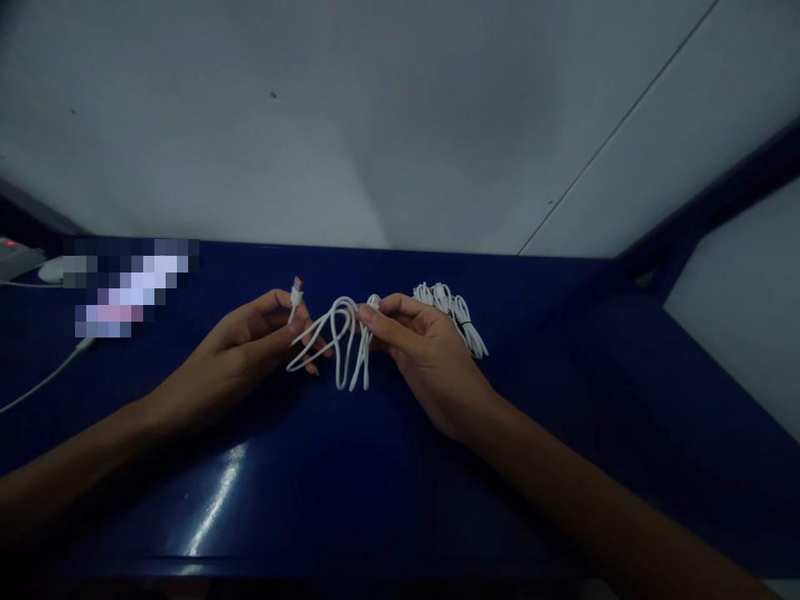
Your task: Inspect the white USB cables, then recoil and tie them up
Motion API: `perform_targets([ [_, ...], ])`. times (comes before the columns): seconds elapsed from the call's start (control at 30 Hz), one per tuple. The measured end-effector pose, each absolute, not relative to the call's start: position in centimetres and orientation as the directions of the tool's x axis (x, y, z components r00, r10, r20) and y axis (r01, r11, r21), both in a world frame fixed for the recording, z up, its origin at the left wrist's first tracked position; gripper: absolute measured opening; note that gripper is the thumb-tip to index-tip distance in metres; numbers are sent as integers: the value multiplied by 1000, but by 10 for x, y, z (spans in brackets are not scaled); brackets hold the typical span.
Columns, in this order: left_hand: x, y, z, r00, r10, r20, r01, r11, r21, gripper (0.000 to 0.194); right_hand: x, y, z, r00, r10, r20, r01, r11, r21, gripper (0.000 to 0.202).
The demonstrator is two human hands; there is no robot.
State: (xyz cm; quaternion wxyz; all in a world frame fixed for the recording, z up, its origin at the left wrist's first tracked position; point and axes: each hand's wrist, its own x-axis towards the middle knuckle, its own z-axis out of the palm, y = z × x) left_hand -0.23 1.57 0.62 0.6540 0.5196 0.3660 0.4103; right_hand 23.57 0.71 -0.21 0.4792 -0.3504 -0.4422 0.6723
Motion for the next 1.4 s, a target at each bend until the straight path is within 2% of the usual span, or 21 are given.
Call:
perform_targets([
  [0.17,-2,16,2,349,936,-41,-191,114,975,15,236,7,-2,-278,960,-41,-330,-135,-934,14],
  [0.37,3,13,10,336,935,-113,-282,214,935,5,236,7,-3,-285,957,-51,-335,-150,-930,18],
  [0.47,3,12,12,383,915,-124,-296,249,922,16,236,8,-5,-236,971,-45,-321,-122,-939,17],
  [0.53,2,11,12,427,898,-108,-280,244,928,22,235,8,-5,-191,981,-40,-309,-98,-946,16],
  [0.67,1,9,9,488,868,-88,-247,234,940,21,234,6,-4,-187,980,-68,-291,-122,-949,19],
  [0.87,7,7,11,464,883,-72,-230,198,953,21,230,-2,-2,-214,970,-116,-345,-187,-920,18],
  [1.0,6,6,9,466,883,-61,-135,139,981,21,228,-5,0,-215,967,-137,-295,-198,-935,18],
  [1.17,4,6,6,481,875,-50,-49,84,995,20,229,-7,3,-301,939,-167,-300,-259,-918,18],
  [1.4,5,3,10,471,879,-77,-30,103,994,19,229,-6,2,-203,969,-139,-264,-191,-945,18],
])
